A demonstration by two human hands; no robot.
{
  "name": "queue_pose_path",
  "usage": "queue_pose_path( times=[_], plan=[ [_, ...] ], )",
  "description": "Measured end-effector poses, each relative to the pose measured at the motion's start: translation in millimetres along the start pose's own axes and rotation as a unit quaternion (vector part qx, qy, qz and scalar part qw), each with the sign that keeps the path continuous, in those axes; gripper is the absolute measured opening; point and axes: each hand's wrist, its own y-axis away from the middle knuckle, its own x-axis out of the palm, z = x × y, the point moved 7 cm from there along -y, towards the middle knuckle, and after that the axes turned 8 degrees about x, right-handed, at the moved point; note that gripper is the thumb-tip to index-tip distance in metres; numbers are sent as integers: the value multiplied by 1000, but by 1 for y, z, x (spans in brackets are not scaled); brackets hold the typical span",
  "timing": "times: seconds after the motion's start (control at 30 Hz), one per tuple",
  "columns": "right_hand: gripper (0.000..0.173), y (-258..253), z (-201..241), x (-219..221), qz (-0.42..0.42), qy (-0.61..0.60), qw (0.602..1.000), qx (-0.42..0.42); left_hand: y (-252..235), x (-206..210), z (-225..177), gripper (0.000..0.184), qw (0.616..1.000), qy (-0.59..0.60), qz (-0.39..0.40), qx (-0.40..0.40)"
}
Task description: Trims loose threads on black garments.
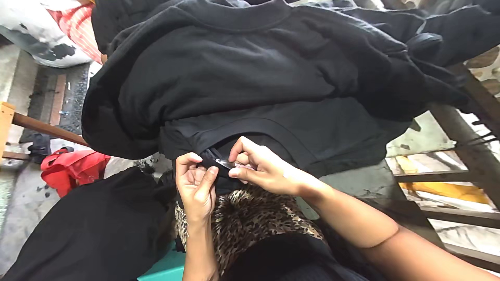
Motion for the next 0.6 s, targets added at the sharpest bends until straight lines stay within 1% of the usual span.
queue_pose_path(
  times=[0.07, 0.2, 0.27, 0.33, 0.47, 0.53, 0.6],
  plan=[
    [12, 1, -1, 0, -2, 7, 1000, 0, 0, 0, 0, 40, 1000, -2, -1, 1],
    [20, 0, -1, 0, -14, 2, 1000, -3, 0, -1, 0, 39, 1000, 3, -1, 4],
    [21, -4, 2, 1, -17, -5, 1000, -4, -1, 0, 0, 39, 1000, 1, 2, 5],
    [20, -8, 6, 3, -15, 2, 1000, -6, -1, 1, -1, 39, 1000, -2, 8, 7],
    [12, -8, 7, 2, -8, 16, 1000, -11, 0, 1, -2, 40, 1000, -10, 16, 14],
    [13, -7, 7, -2, -36, 20, 999, -17, 0, 0, -1, 41, 1000, -14, 13, 11],
    [22, -3, 11, -8, -108, 11, 994, -28, 0, 0, -2, 40, 998, -55, 8, 25]
  ],
)
